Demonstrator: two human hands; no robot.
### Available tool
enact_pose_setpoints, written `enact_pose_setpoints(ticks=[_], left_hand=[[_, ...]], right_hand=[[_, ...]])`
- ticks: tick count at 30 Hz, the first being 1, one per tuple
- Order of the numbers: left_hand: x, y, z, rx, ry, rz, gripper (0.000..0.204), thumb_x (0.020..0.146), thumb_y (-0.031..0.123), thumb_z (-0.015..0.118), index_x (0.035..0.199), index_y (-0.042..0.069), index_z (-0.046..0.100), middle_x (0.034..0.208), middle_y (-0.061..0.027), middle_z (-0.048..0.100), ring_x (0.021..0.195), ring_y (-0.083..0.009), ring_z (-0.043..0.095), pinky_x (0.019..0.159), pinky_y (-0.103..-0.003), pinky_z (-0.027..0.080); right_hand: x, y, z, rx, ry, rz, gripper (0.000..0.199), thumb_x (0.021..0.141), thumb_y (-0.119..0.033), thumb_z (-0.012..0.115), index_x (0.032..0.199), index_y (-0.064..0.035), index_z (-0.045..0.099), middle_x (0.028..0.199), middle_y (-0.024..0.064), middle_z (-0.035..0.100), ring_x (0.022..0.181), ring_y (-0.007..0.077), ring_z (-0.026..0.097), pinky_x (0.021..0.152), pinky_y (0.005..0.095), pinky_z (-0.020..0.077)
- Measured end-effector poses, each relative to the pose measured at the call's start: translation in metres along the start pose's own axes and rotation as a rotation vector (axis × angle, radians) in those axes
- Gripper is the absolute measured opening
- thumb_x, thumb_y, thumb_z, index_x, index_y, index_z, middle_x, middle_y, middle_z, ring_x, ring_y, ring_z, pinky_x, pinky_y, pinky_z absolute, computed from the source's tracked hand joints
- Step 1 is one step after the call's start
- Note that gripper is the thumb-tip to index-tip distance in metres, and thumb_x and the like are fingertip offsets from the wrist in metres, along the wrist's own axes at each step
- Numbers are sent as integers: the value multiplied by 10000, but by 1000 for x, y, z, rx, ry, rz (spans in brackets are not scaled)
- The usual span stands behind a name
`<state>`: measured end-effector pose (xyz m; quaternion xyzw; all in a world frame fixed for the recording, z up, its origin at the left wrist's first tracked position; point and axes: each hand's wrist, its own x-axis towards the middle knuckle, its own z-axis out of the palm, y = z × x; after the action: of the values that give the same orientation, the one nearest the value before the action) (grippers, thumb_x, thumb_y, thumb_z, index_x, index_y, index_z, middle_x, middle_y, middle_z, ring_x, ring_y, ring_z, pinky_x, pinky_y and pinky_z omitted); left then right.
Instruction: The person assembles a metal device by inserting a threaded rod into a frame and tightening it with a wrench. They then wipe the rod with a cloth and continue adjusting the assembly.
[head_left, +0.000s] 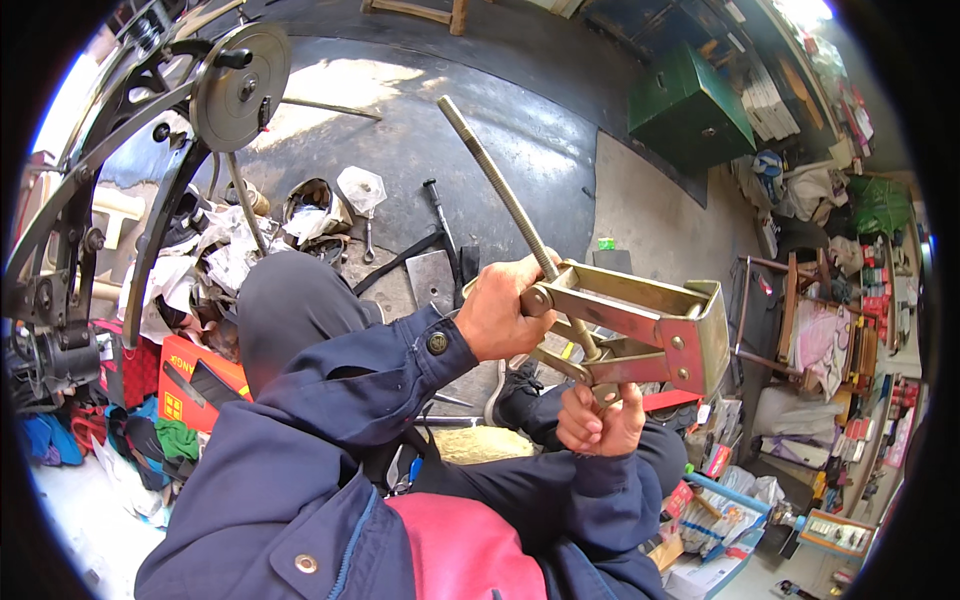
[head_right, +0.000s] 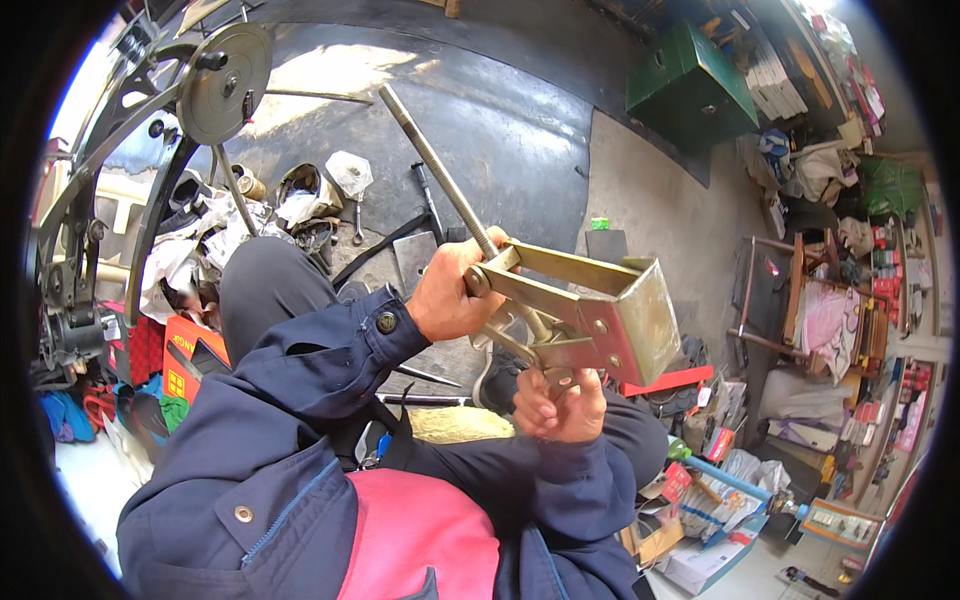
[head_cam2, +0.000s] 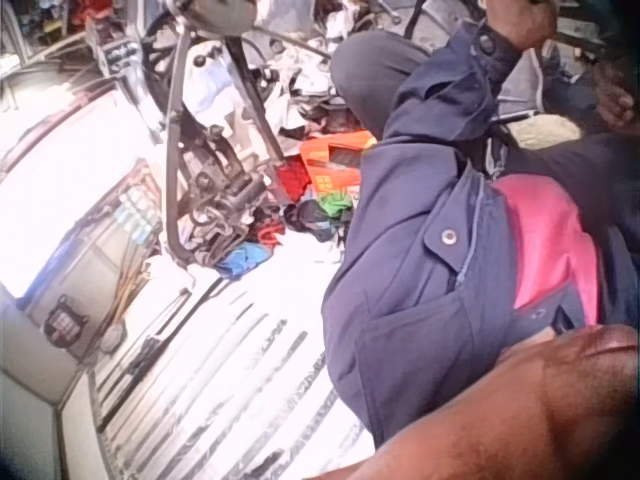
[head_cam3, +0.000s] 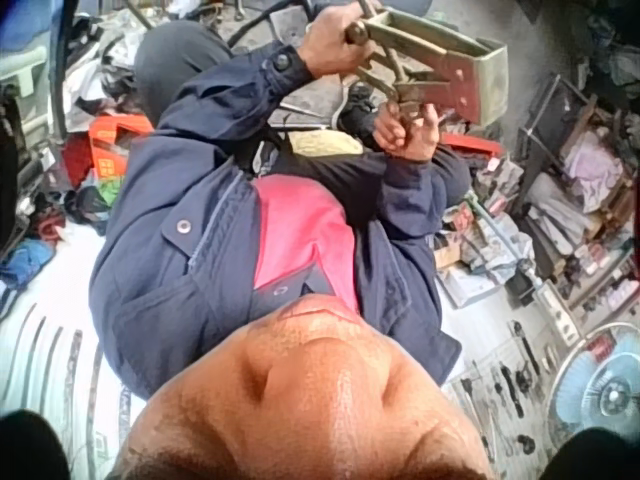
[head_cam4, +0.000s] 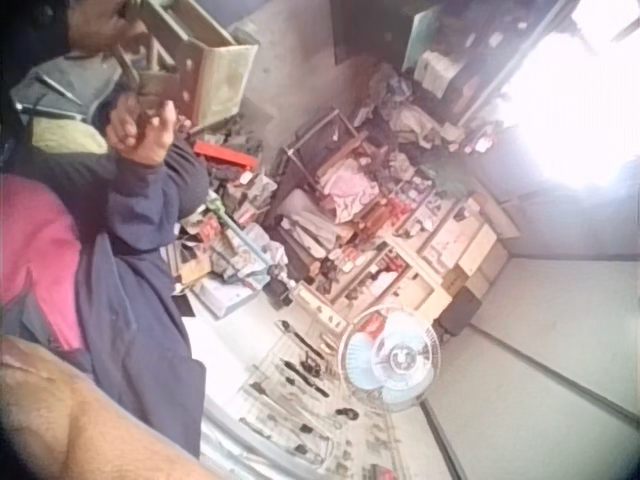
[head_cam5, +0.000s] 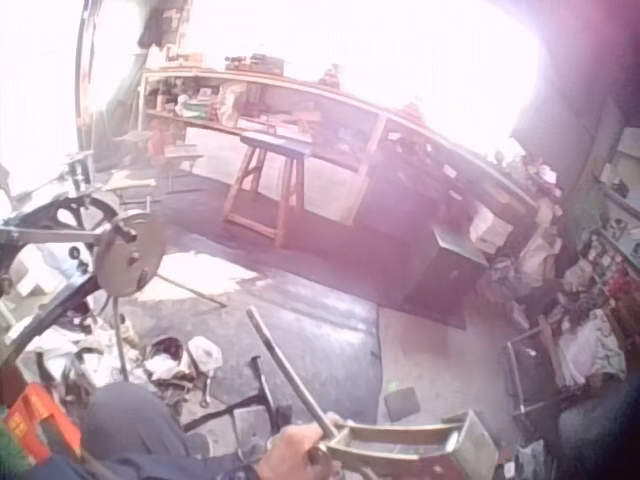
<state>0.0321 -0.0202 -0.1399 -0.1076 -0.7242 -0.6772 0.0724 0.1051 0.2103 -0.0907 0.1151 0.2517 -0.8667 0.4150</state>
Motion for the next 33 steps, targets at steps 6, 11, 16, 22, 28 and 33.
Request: enact_pose_setpoints(ticks=[6, 11, 16, 22, 28, 33], left_hand=[[1, 0, 2, -8, -10, -62, 148, 884, -7, 604, 1029, -2, 629, 815, -87, 597, 698, -143, 576, 667, -301, 503], [2, -1, 4, -112, 19, -54, 422, 754, -23, 639, 1175, -27, 604, 773, -172, 663, 666, -224, 698, 626, -344, 526], [4, -1, 0, 11, -39, -11, 307, 777, -32, 607, 1084, -15, 617, 791, -112, 628, 697, -134, 599, 665, -302, 522], [4, 4, 0, -48, -26, -7, 247, 814, -33, 592, 1059, -7, 616, 815, -106, 635, 753, -131, 621, 693, -305, 525], [3, -4, 2, -106, -32, -77, 176, 845, -17, 578, 1015, -3, 622, 781, -96, 631, 717, -131, 619, 669, -304, 515], [2, -11, 6, -111, -14, -42, 205, 804, -14, 598, 1009, -15, 620, 828, -122, 633, 721, -190, 631, 684, -318, 515]], right_hand=[[-3, -10, 18, -649, 348, -198, 373, 944, -263, 718, 1138, 22, 574, 801, 32, 580, 579, 89, 501, 523, 243, 400], [9, 2, 20, -1738, 625, -924, 379, 833, 0, 757, 1172, -7, 585, 842, 83, 689, 716, 200, 674, 753, 297, 538], [1, 0, 7, -457, 216, -310, 422, 955, -317, 662, 1232, -3, 604, 852, 79, 650, 607, 142, 554, 552, 263, 426], [-9, -18, 3, -378, 117, -153, 466, 1047, -444, 574, 1185, 0, 608, 686, 88, 551, 444, 95, 405, 400, 238, 308], [-7, -23, 16, -517, 281, -35, 313, 987, -187, 686, 1198, 38, 631, 744, 103, 620, 506, 125, 517, 443, 263, 393], [3, -3, 21, -1725, 595, -883, 366, 824, -61, 806, 1125, 18, 613, 970, 73, 729, 801, 175, 698, 713, 318, 544]])
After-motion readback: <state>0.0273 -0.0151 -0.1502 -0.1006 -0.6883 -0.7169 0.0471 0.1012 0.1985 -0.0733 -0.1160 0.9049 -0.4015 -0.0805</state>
